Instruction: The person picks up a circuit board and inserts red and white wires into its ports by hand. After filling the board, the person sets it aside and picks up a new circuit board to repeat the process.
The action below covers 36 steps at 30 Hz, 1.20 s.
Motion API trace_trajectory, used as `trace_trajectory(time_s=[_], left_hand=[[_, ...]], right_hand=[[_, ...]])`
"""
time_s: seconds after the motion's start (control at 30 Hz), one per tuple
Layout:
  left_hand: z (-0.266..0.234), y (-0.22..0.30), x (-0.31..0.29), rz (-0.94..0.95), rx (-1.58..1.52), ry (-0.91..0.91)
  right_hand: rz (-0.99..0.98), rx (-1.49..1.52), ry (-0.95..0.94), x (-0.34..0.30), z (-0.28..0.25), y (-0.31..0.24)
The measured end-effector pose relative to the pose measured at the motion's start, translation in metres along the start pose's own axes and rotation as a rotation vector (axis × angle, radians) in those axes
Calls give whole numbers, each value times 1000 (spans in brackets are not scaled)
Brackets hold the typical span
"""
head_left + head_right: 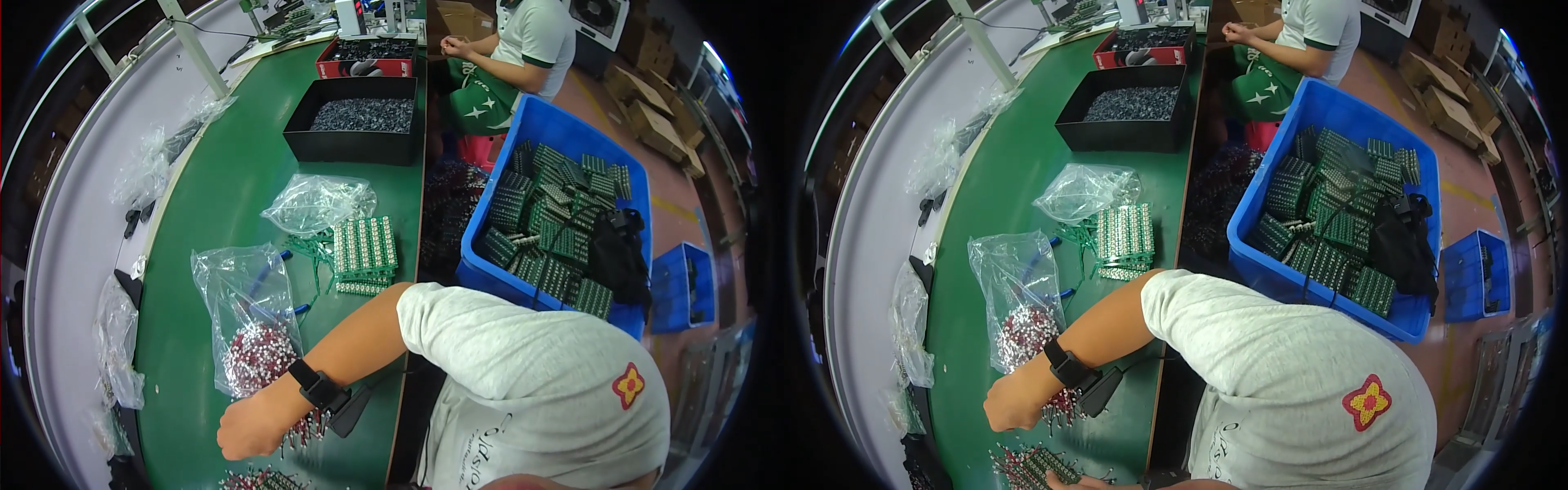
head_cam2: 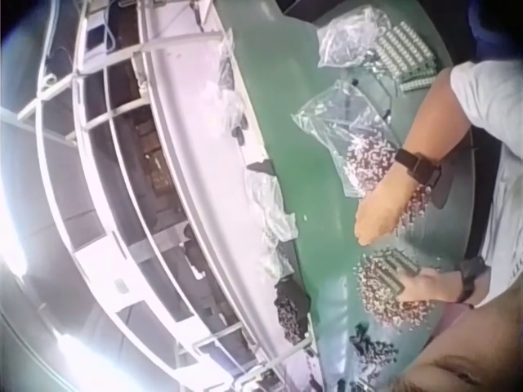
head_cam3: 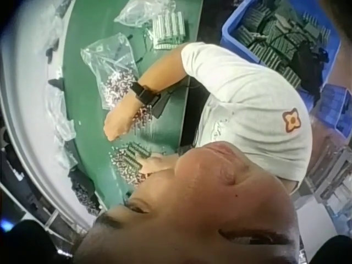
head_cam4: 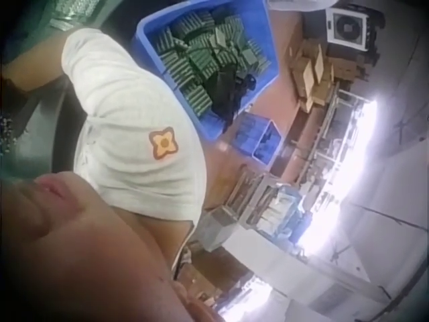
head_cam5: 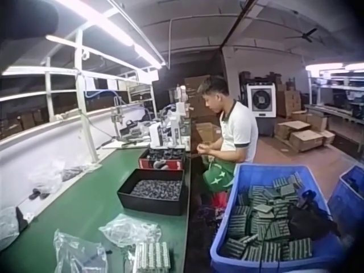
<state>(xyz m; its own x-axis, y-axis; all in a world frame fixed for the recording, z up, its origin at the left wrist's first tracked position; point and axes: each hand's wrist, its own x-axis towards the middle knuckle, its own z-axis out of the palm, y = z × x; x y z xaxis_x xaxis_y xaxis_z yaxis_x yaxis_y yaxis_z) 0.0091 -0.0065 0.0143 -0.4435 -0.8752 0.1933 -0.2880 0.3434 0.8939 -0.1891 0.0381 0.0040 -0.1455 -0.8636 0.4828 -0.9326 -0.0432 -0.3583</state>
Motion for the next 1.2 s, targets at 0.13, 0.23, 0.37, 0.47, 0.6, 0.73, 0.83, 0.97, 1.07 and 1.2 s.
trace_trajectory(time_s=[0.13, 0.23, 0.37, 0.47, 0.6, 0.73, 0.83, 0.97, 1.07, 1.2], left_hand=[[4, -37, 12, 41, -188, 42], [4, -60, 23, 319, -180, 26], [-9, -64, 21, 263, -66, 87], [-5, -54, -2, 211, -392, -94], [20, -54, 11, -92, -343, -55], [33, -12, 11, -188, -916, -55], [27, -37, 7, -140, -894, -122], [32, -32, 2, -100, -827, -105], [33, -32, -2, -47, -768, -125], [35, -23, -2, -21, -782, -117]], right_hand=[[-28, 83, -31, 3, 4, -3], [21, 115, -16, 1, -4, -17], [-16, 224, -28, 8, 1, -33], [42, 269, 92, -2, -13, -36], [16, 244, 126, -11, -22, -44], [-17, 435, 105, -11, -22, -55], [-33, 485, 95, -14, -14, -71], [60, 483, 94, -16, 2, -64], [85, 523, 77, -17, 6, -60], [61, 496, 78, -17, 3, -61]])
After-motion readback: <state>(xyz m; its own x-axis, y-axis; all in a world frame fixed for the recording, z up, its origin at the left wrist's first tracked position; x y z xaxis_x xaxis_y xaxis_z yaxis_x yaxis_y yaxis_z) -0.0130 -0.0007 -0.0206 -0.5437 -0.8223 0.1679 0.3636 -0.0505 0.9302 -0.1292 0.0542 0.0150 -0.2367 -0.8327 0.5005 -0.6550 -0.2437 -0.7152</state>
